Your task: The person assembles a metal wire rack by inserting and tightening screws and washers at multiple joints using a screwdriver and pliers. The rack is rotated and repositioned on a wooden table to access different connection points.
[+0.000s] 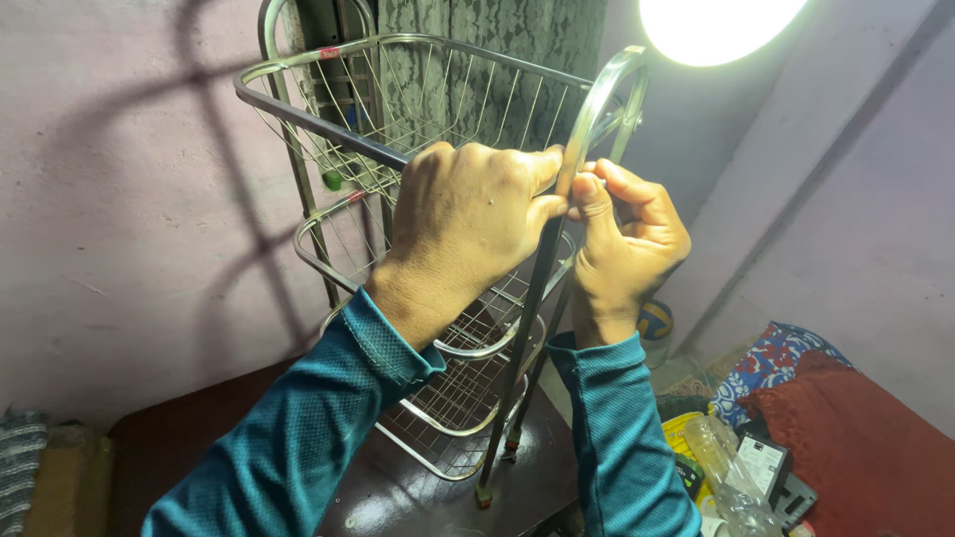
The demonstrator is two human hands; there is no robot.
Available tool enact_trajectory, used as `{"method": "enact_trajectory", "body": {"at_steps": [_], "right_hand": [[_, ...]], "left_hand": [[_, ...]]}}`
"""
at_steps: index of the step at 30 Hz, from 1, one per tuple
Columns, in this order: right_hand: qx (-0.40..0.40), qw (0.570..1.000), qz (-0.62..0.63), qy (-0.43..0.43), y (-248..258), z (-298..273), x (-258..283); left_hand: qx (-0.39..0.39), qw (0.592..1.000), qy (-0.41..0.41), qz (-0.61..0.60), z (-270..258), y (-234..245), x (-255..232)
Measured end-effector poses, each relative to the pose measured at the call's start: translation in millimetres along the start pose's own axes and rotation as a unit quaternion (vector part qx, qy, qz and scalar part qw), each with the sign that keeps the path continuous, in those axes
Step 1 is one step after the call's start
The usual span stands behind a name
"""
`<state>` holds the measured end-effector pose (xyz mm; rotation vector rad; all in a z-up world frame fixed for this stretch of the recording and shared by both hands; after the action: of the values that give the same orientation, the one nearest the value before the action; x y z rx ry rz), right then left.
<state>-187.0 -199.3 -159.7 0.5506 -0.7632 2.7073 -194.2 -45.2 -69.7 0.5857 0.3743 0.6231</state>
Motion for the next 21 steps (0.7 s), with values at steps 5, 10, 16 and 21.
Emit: {"method": "enact_trajectory", "body": {"at_steps": [5, 10, 16, 21], "right_hand": [[0.055, 0.993, 0.060, -0.083, 4.6, 3.6, 9.4], [0.056, 0.956, 0.196, -0.212, -4.0, 4.6, 11.2], [0.178, 0.892, 0.333, -0.248, -9.3, 1.3, 4.7], [0.193, 0.950, 0.161, -0.186, -5.4, 7.6, 4.5]], "left_hand": [[0.027, 1.000, 0.010, 0.011, 5.6, 0.0, 2.9], [-0.011, 0.999, 0.002, -0.035, 5.0, 5.0, 5.8], [0.070, 0.995, 0.040, -0.066, 8.0, 4.2, 8.8], [-0.038, 0.999, -0.028, 0.009, 1.4, -2.4, 0.8]]}}
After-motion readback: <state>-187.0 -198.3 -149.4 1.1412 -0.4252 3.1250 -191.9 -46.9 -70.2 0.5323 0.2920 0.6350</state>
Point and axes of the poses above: each hand's wrist, its own z-axis towards the middle knuckle, its own y-axis out of the back of the hand, x = y × z, the point moved 1 cm from there along z, towards the middle knuckle, and after that the axes turned 7 degrees about y, right-handed, at the moved point
